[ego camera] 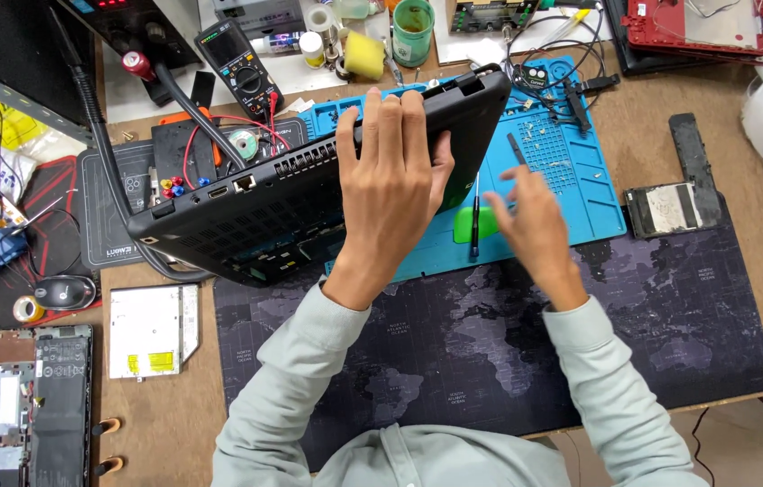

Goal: Disassembling a laptop by removing screws and prying open the case to access internal components

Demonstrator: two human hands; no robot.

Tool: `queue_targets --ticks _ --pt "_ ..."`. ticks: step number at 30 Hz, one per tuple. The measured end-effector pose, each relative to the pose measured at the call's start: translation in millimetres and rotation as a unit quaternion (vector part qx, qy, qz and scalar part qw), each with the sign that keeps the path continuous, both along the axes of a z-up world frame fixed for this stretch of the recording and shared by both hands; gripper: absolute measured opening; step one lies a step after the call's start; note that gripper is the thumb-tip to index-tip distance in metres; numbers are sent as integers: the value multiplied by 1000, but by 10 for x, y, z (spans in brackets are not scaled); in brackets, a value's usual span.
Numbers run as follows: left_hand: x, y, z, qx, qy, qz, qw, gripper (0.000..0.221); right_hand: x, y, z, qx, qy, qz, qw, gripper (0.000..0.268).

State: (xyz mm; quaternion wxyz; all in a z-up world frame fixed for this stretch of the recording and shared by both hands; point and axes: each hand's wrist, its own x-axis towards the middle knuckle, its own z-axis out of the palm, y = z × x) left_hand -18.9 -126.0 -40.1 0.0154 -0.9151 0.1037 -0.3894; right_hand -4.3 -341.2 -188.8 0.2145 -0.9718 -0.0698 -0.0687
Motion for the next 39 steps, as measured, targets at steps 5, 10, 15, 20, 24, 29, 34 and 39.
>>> queue_targets --ticks 5,10,15,20,24,29,34,39 --pt "-15 -3 1 -13 2 -4 1000 37 -88 212 -31 123 111 26 986 43" --pt "-25 -32 -47 -2 -26 -3 1000 36 -75 122 23 85 131 12 988 34" --pt "-41 -55 -59 -9 -17 -11 1000 37 -11 -198 116 42 106 -13 993 26" --pt "-53 -51 -55 0 -23 -6 1000 38 129 -706 -195 -28 -9 -56 998 27" --pt "-64 -59 -54 0 -33 -4 999 35 180 -842 -294 -50 10 -95 994 26" --pt "-82 -73 -59 -1 -41 -7 999 31 134 -674 -133 -22 18 -110 993 22" --pt "-86 46 -40 -36 18 -70 997 39 128 -489 -74 44 28 -10 999 21" --pt "-212 244 132 -57 61 -105 991 36 135 -528 -240 32 39 -29 998 26"
